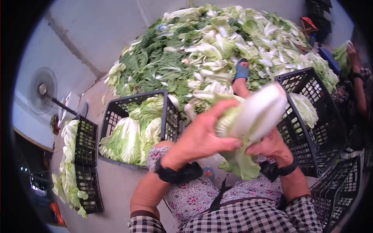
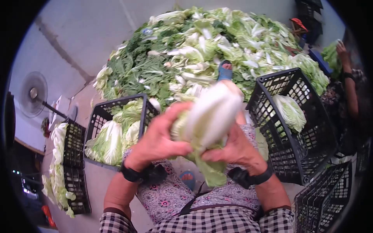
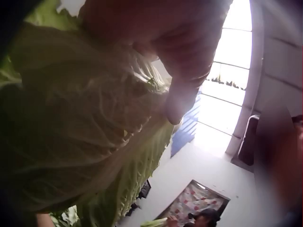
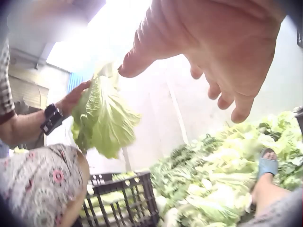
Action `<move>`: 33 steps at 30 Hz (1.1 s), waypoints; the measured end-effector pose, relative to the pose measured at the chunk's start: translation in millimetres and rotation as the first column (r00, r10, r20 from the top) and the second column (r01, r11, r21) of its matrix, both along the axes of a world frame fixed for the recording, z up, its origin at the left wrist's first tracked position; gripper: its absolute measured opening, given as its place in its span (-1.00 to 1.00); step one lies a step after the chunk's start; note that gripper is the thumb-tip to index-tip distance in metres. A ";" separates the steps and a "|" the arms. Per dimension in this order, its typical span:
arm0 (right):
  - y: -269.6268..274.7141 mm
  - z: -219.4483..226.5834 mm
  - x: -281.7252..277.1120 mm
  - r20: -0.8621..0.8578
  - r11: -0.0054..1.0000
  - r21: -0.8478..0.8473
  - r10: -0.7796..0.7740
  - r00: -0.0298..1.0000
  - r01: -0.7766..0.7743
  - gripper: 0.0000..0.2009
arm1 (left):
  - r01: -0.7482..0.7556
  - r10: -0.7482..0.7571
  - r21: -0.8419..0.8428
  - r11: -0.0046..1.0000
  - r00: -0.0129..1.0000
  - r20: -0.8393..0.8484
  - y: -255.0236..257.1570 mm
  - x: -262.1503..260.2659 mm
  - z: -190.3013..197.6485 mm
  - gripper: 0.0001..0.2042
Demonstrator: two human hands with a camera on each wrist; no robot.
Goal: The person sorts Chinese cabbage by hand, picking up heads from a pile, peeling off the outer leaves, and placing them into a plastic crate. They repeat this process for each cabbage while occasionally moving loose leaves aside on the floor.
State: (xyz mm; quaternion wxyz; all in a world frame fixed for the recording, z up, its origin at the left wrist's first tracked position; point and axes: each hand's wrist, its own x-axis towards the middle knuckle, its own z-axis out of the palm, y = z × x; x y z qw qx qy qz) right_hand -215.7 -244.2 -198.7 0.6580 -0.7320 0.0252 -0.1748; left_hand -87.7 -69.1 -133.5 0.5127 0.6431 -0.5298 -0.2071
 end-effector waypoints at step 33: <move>-3.5 -37.8 19.9 -0.048 0.743 0.669 0.014 0.999 0.022 -0.32 | 0.017 0.078 0.191 0.981 0.874 -0.479 -16.4 13.1 -62.8 -0.26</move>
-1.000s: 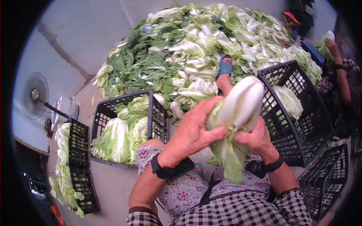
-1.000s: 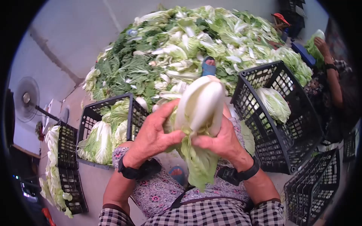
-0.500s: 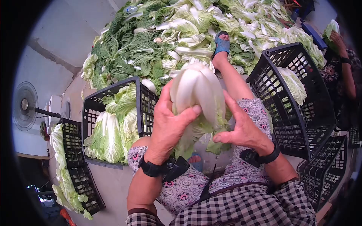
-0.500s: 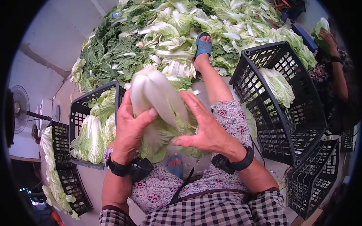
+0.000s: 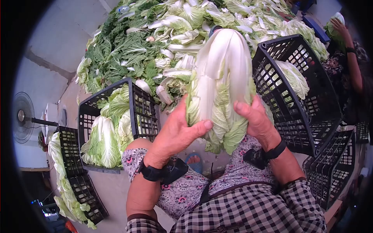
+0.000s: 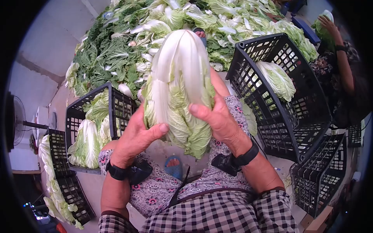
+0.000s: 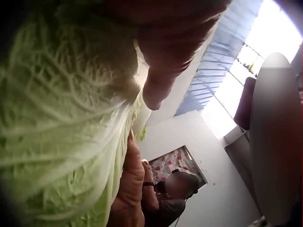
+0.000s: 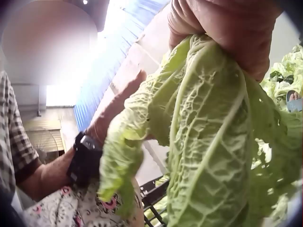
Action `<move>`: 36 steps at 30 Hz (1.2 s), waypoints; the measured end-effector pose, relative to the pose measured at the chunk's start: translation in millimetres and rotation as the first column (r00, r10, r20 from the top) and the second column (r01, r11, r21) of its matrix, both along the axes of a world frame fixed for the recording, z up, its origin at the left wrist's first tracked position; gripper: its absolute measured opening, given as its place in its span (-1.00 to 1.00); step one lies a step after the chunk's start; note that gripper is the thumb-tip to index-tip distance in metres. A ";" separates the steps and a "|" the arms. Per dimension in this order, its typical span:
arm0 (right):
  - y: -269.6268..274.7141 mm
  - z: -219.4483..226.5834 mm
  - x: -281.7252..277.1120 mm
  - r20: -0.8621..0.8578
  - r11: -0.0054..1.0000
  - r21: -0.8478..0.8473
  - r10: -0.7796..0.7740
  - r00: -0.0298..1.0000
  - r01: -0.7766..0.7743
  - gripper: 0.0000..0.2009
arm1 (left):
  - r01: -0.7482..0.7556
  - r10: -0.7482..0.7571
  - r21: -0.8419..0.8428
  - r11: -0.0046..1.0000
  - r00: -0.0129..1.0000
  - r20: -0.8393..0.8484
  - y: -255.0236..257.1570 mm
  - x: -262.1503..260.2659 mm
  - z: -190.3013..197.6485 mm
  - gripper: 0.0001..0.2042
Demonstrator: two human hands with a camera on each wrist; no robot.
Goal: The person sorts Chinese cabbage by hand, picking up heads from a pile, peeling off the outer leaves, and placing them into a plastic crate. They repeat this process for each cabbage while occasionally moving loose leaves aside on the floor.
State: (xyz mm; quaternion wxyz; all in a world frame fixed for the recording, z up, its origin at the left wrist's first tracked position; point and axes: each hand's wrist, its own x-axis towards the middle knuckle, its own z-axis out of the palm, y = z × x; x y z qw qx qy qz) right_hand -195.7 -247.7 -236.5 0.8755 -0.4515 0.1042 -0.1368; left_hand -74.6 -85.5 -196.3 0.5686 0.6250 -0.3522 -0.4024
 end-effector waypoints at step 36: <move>-252.8 -8.9 -119.4 -0.138 -0.110 -0.931 -0.778 0.613 -0.349 -0.20 | 0.124 -0.180 0.255 0.959 0.961 0.208 -4.8 -4.0 -5.7 -0.51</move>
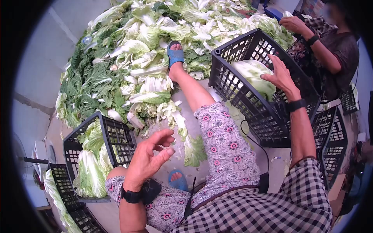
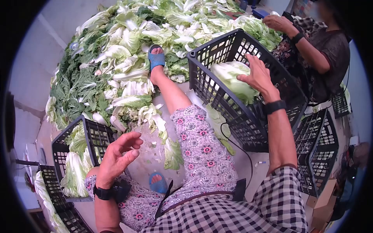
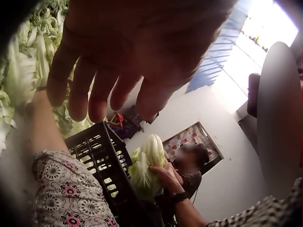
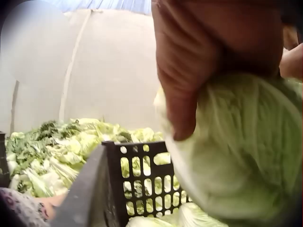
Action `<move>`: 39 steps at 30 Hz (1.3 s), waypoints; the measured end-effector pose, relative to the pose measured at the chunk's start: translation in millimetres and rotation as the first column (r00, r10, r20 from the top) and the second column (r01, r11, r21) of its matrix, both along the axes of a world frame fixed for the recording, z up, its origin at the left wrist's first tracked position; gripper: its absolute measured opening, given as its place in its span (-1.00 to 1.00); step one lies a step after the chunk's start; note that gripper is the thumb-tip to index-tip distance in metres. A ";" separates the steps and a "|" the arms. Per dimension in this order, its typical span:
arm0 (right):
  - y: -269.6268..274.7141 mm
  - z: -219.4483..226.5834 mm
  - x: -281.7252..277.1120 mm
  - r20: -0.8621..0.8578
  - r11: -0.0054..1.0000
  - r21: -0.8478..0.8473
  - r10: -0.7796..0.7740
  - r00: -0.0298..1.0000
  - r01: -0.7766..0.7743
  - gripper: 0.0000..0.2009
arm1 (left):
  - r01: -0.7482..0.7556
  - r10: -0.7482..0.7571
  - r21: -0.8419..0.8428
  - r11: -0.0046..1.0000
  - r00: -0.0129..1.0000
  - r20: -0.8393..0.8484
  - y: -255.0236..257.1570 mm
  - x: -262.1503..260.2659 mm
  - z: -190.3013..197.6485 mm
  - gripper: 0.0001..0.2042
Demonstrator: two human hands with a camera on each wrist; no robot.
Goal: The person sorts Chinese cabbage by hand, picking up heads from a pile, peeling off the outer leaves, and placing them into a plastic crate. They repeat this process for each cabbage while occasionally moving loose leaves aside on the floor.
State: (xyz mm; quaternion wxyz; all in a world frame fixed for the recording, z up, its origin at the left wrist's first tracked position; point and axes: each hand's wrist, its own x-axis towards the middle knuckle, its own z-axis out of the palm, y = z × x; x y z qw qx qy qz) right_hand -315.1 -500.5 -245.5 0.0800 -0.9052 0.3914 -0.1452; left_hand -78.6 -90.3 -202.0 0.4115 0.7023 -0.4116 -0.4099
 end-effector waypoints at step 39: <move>278.2 90.5 106.3 0.903 -0.453 0.366 -0.038 0.428 -0.813 -0.27 | -0.523 0.530 -0.087 0.848 0.840 0.115 150.4 1.8 -34.3 -0.29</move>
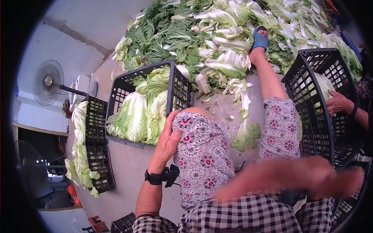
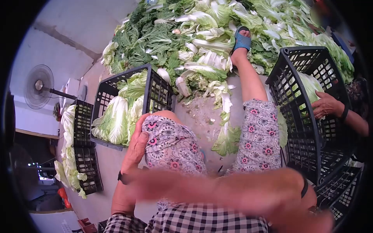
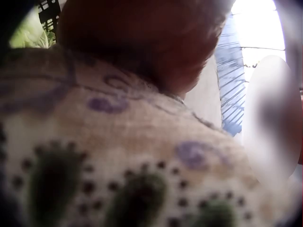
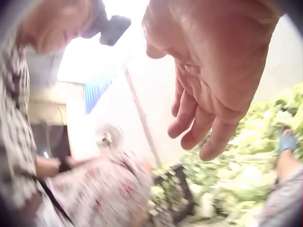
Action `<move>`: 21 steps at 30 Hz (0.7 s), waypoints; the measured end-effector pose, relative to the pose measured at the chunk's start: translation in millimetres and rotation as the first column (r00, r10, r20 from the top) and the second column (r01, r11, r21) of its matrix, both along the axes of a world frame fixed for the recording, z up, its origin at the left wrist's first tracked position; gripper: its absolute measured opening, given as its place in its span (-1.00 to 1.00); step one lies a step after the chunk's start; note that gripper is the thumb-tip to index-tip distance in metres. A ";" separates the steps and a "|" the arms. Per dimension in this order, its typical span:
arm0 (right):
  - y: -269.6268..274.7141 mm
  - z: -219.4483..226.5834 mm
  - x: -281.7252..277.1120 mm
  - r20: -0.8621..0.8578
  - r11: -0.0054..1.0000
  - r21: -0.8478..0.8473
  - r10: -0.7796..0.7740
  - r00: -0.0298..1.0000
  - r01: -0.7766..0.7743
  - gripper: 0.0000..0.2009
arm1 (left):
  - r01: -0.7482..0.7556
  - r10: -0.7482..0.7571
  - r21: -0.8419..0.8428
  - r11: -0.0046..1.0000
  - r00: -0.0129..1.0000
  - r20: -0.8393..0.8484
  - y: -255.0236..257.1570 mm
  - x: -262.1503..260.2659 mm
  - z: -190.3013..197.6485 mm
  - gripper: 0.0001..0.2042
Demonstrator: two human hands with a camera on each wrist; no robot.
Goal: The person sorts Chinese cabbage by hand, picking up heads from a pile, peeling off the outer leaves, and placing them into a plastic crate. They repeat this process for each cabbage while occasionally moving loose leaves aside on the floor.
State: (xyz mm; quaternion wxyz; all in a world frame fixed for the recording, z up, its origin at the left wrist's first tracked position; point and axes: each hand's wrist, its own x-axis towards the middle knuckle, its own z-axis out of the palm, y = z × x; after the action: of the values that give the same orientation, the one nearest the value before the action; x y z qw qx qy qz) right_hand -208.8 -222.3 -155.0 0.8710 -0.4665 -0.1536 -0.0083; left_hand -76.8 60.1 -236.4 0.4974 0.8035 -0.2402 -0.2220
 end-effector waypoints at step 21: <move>62.9 0.5 66.3 0.302 0.962 0.268 -0.138 0.943 0.055 -0.04 | -0.007 -0.001 0.078 0.997 0.995 0.103 14.8 5.6 1.6 -0.42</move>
State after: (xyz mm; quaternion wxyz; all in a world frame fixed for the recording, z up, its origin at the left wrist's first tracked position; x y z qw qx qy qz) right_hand -142.5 -159.4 -154.4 0.8863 -0.3496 -0.2662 -0.1460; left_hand -71.2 74.9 -234.7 0.4528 0.8332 -0.2553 -0.1887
